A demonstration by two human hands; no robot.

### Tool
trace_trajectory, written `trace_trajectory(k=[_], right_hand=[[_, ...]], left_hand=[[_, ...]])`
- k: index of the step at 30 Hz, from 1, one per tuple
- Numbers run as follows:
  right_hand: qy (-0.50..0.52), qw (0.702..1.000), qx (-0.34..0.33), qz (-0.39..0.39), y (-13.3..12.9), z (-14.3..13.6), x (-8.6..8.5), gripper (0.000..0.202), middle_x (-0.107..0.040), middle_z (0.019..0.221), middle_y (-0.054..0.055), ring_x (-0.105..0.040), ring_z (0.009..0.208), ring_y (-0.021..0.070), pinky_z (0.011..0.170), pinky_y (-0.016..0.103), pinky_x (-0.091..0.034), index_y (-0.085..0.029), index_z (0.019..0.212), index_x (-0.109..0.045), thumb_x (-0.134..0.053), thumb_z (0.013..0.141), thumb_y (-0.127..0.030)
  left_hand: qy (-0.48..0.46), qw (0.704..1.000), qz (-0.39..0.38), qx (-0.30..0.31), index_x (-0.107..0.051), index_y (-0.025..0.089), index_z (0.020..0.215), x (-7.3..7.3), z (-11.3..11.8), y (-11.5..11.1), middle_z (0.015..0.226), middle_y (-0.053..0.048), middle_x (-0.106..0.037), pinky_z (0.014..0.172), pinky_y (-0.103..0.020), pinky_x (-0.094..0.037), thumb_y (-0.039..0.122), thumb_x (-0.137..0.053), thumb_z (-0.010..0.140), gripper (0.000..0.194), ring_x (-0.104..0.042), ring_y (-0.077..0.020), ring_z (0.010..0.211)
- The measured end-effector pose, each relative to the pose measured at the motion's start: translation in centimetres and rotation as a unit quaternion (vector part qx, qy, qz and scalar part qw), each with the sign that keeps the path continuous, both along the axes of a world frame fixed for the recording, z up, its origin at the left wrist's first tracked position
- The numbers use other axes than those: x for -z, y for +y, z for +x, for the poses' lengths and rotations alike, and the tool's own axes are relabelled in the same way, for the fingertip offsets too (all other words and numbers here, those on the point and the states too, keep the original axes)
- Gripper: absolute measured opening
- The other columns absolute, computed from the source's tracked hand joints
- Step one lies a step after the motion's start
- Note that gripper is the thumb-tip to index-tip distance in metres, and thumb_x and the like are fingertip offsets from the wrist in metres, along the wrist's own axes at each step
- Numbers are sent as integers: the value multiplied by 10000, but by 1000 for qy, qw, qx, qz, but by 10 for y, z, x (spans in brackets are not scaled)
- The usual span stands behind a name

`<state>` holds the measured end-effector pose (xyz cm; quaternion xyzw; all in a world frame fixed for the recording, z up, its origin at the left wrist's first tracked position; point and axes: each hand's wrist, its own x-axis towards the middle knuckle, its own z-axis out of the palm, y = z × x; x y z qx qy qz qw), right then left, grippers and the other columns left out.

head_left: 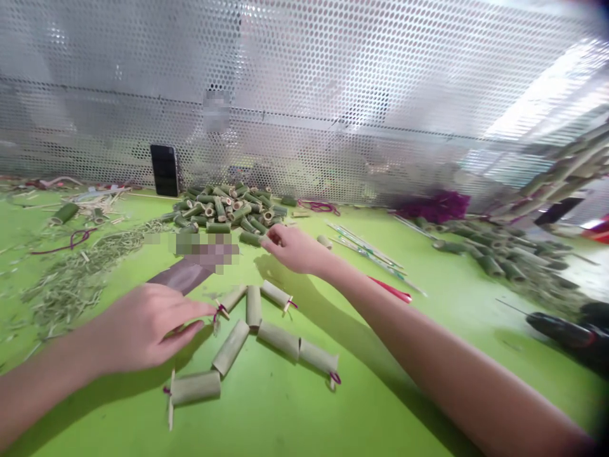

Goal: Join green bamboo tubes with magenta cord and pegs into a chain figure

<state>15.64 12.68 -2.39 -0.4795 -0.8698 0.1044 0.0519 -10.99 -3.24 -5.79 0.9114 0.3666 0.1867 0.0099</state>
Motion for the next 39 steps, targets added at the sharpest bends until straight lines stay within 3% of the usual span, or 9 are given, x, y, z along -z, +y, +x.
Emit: trace_trajectory(k=[3,6,9,11,15,21,25,31,39], right_hand=[[134,980,-11,-145,-10,2,-2,341,-694,1103,61,-634,906,193,751,310,-487,-255,1282,-578,-429,1024,-423],[270,905,-18,-329,-13,0,9,250,-642,939,33,-550,742,153,631,282,-425,-235,1103,-640,-539,962,-415],[309,866,-14,-393,-10,-3,23,284,-464,688,-33,-391,561,112,517,256,-320,-209,862,-569,-512,939,-476],[329,855,-4,-402,-7,-4,28,305,-413,664,-47,-365,545,103,505,251,-305,-212,782,-496,-503,928,-480],[326,864,22,-383,-8,-4,26,215,-560,769,-8,-469,600,111,542,257,-366,-201,903,-574,-567,914,-415],[136,981,4,-138,-20,-9,23,177,-717,948,38,-625,796,176,694,303,-449,-215,964,-662,-609,912,-375],[102,986,-27,-126,-22,-13,22,171,-735,929,23,-639,794,178,694,295,-459,-222,908,-693,-588,924,-356],[112,979,-4,-168,-19,-13,23,274,-731,842,4,-625,725,162,663,294,-453,-219,795,-680,-574,949,-419],[107,978,-39,-174,-16,-11,22,258,-715,865,14,-609,747,165,693,306,-450,-207,839,-686,-556,957,-396]], left_hand=[[-3,1000,7,4,-726,207,1166,4,-3,2,828,-29,-797,577,-310,-530,233,-458,1030,302,-733,-193,624],[6,1000,-1,-4,-730,223,1158,5,-4,2,859,-30,-805,592,-302,-537,239,-460,1029,300,-736,-190,639],[8,1000,-8,-14,-730,238,1166,5,-3,1,885,-28,-807,611,-289,-543,242,-474,1022,294,-736,-183,659],[6,1000,-14,-16,-730,244,1165,4,-2,0,888,-24,-805,623,-286,-545,247,-477,1021,291,-734,-179,666],[6,999,-40,-15,-734,244,1121,3,1,0,847,-1,-792,616,-302,-534,240,-458,1029,291,-732,-177,655],[1,999,-52,-7,-726,248,1130,3,3,2,873,6,-795,638,-307,-532,232,-471,1028,275,-739,-176,678],[-3,999,-49,-14,-725,253,1125,3,1,2,859,17,-788,642,-309,-533,242,-477,1035,264,-734,-172,670],[4,999,-49,-15,-723,243,1149,5,1,4,871,13,-794,624,-301,-539,242,-460,1043,284,-742,-170,676],[-2,998,-55,-13,-735,236,1118,3,2,4,866,1,-796,623,-295,-536,232,-467,1036,281,-743,-173,684]])
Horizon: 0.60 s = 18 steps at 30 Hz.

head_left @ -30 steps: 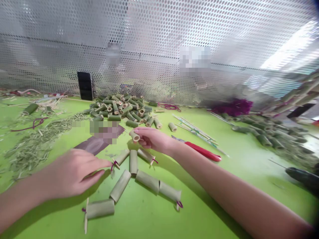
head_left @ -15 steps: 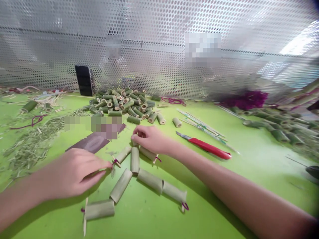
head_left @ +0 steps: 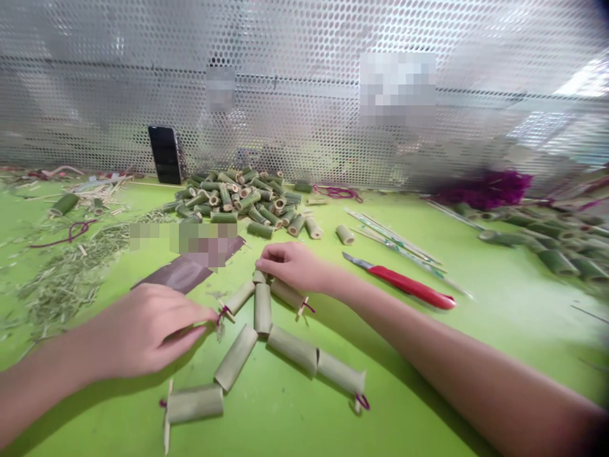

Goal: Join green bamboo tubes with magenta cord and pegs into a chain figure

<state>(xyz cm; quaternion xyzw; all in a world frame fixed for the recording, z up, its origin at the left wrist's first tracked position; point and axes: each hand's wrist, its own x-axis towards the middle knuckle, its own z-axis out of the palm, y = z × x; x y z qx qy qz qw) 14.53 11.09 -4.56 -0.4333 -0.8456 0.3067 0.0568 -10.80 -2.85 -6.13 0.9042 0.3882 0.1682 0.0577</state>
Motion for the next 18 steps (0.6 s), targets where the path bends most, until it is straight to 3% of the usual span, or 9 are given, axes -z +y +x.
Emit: trace_trajectory(k=[14,18], right_hand=[[17,999,-46,9,-2,1,4,238,-732,862,8,-625,761,184,699,317,-462,-238,841,-708,-562,932,-403],[26,999,-44,-12,5,9,-8,293,-728,959,32,-627,814,181,735,319,-469,-215,978,-717,-543,956,-450]], left_hand=[[-3,1000,15,-7,-739,238,1145,2,-2,-3,884,-4,-804,677,-298,-568,237,-491,1005,285,-756,-184,707],[-6,1000,28,2,-751,234,1126,4,-3,-2,872,-5,-806,671,-295,-582,257,-481,1013,293,-759,-184,693]])
